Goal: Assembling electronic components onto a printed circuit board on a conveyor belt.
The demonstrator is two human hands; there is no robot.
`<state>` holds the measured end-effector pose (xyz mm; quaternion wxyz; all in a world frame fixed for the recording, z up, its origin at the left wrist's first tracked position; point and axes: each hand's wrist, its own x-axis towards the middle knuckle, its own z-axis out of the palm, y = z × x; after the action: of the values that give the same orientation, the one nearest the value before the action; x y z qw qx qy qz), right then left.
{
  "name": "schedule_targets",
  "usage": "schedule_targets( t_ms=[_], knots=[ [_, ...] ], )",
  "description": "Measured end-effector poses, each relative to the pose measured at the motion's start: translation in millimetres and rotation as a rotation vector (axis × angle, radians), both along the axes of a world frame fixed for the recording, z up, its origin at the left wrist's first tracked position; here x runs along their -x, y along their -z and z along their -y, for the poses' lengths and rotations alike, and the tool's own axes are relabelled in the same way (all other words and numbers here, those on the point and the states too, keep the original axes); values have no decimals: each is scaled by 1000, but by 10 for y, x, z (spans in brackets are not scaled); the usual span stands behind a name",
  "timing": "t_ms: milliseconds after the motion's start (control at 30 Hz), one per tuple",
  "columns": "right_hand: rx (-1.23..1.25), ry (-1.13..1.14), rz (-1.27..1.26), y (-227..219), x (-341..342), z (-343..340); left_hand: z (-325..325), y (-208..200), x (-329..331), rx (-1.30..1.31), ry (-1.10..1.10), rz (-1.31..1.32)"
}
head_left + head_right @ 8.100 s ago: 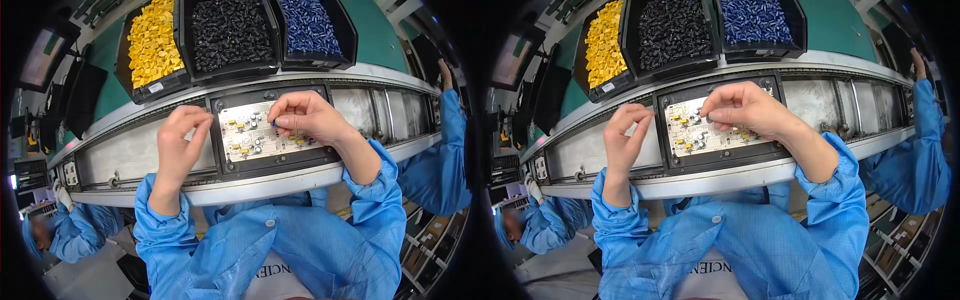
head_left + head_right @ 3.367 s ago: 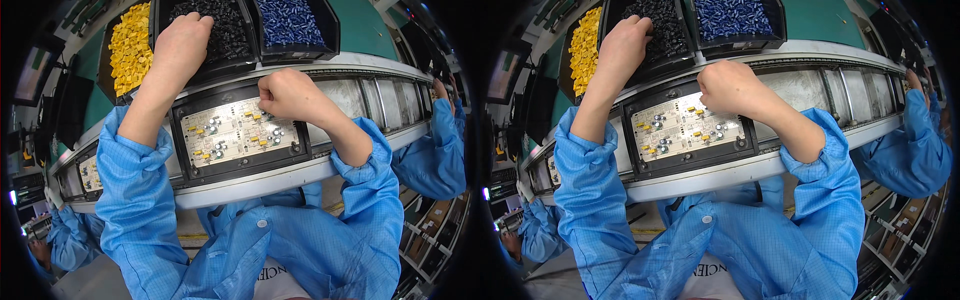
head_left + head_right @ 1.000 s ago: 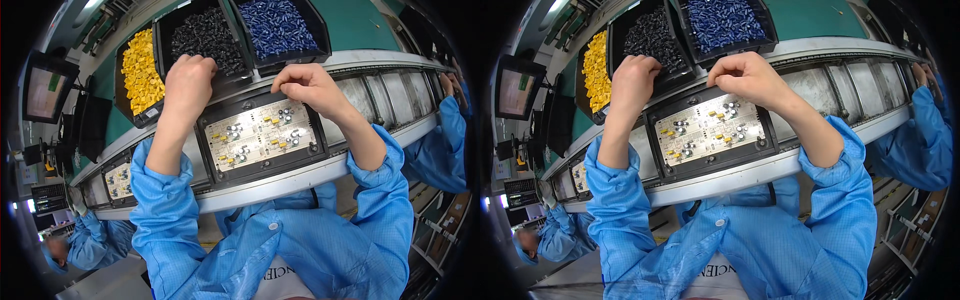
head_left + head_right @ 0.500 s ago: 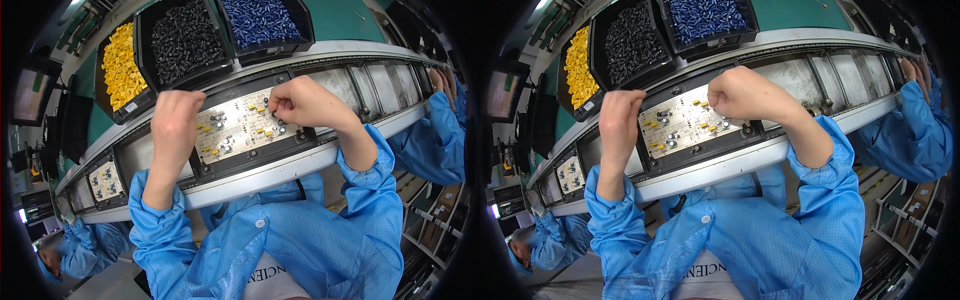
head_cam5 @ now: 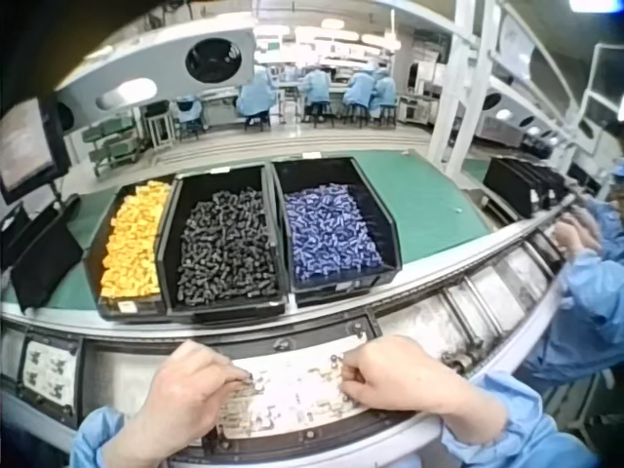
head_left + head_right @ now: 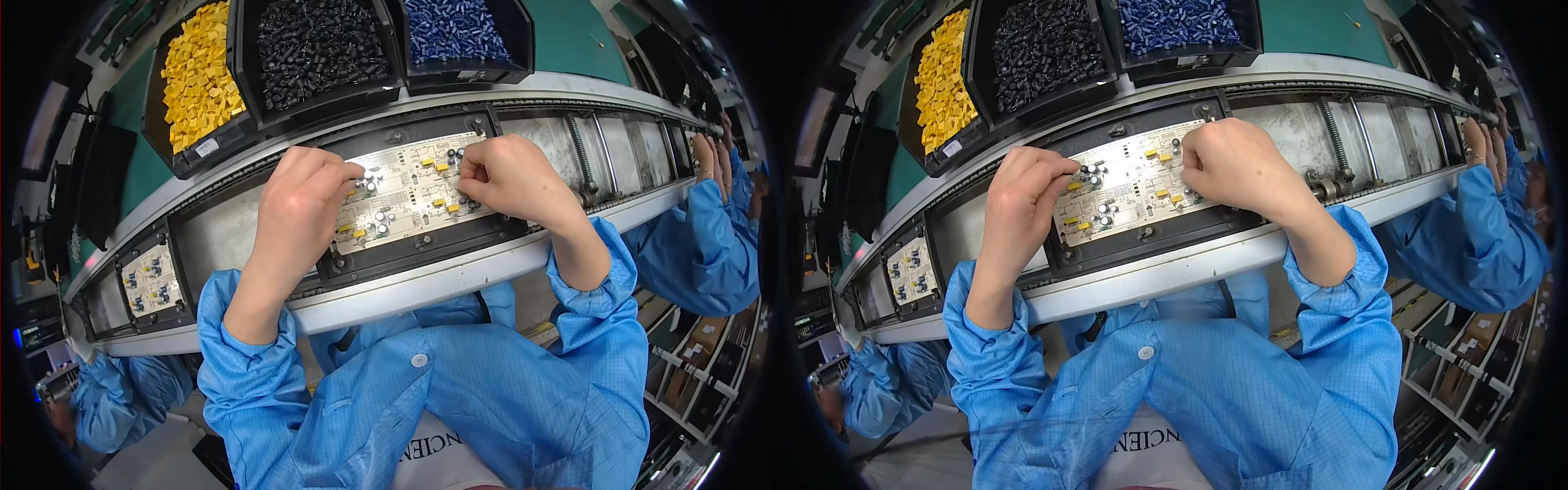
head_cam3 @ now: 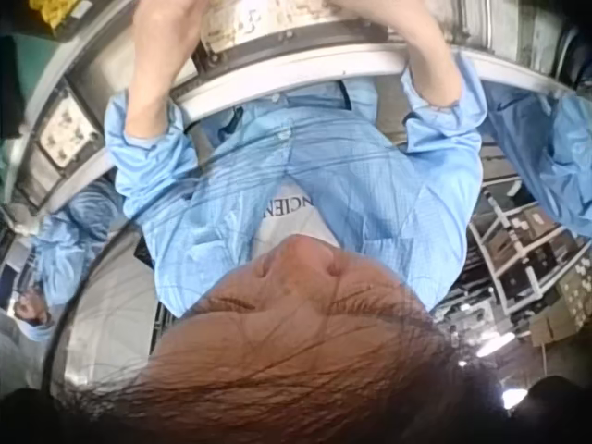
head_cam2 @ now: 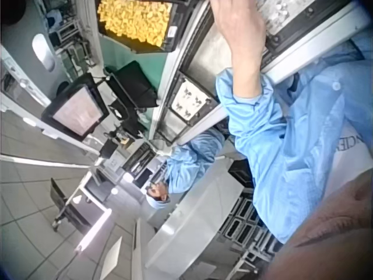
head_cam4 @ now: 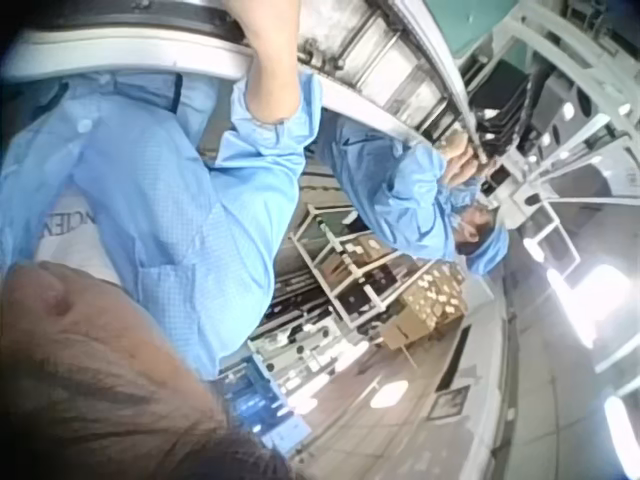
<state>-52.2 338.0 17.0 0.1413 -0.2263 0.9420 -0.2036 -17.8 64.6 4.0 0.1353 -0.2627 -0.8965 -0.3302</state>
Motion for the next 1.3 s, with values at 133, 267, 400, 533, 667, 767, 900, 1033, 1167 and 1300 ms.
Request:
schedule_targets(
  t_ms=[133,267,400,533,667,767,900,1033,1167,1300],
  knots=[
    [-35,14,3,-15,-30,29,-16,39,-29,-26,67,58],
    [-49,8,-62,-19,-68,44,-14,99,-73,-65,77,191],
    [-44,14,-71,-6,-68,23,-29,136,-79,-25,121,174],
    [-23,-17,-65,-13,-59,-16,-49,134,-82,-13,157,167],
    [97,-8,84,-85,8,-81,-39,165,-77,15,188,214],
    [206,84,67,-65,28,-86,-79,137,-85,42,142,203],
    [251,77,-12,-22,34,-117,-101,132,-72,40,159,186],
    [205,84,44,-68,29,-105,-93,177,-54,37,190,169],
    [215,60,12,-67,25,-129,-91,187,-16,64,204,161],
    [223,61,24,-68,35,-131,-118,146,11,138,272,91]
  ],
)
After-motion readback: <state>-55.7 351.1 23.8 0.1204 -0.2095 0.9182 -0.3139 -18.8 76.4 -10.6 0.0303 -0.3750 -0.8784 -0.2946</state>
